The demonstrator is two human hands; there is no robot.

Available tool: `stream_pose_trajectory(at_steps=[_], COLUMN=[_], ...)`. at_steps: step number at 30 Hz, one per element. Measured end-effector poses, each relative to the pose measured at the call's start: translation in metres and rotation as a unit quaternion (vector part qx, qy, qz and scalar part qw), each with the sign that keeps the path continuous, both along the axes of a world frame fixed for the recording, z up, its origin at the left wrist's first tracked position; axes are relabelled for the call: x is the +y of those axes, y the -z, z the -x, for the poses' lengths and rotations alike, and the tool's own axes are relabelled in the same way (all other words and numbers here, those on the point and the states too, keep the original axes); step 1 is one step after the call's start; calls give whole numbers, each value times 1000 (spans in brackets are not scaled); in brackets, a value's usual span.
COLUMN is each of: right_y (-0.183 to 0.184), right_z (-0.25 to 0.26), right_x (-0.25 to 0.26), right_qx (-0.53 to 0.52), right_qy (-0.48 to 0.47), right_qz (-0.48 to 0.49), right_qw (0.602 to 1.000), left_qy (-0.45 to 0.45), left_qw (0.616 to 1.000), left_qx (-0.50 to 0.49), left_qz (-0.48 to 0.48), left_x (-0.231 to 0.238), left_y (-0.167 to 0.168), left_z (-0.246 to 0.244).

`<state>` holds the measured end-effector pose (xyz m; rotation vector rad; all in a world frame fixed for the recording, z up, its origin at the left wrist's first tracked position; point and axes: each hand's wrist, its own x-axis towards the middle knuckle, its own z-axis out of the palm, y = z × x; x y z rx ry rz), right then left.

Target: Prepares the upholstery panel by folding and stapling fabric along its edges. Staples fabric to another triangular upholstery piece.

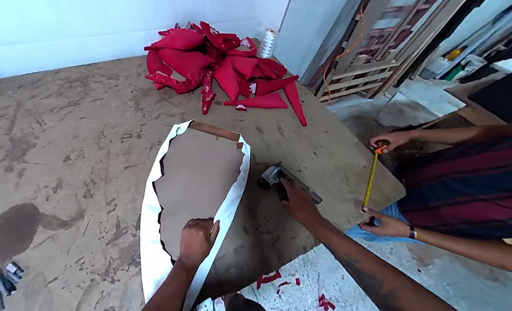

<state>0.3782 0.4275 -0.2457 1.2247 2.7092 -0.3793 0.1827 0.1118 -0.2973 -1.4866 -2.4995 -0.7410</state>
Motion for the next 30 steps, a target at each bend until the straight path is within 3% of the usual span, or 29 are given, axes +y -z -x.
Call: stream_pose_trajectory(at_steps=[6, 10, 14, 30], right_y=[-60, -81, -72, -79], right_z=[6, -5, 8, 6], right_x=[-39, -115, -155, -218], right_qx=[-23, 37, 2, -80], right_qy=[106, 56, -38, -124], right_qz=[167, 325, 290, 315], right_qw=[980, 943, 956, 938], left_qy=[-6, -8, -10, -12], left_qw=[1000, 1000, 1000, 999], left_qx=[-1, -4, -7, -33], left_qz=[6, -1, 0, 33], left_x=[2, 3, 1, -1], left_y=[1, 1, 2, -5], left_z=[2, 1, 1, 1])
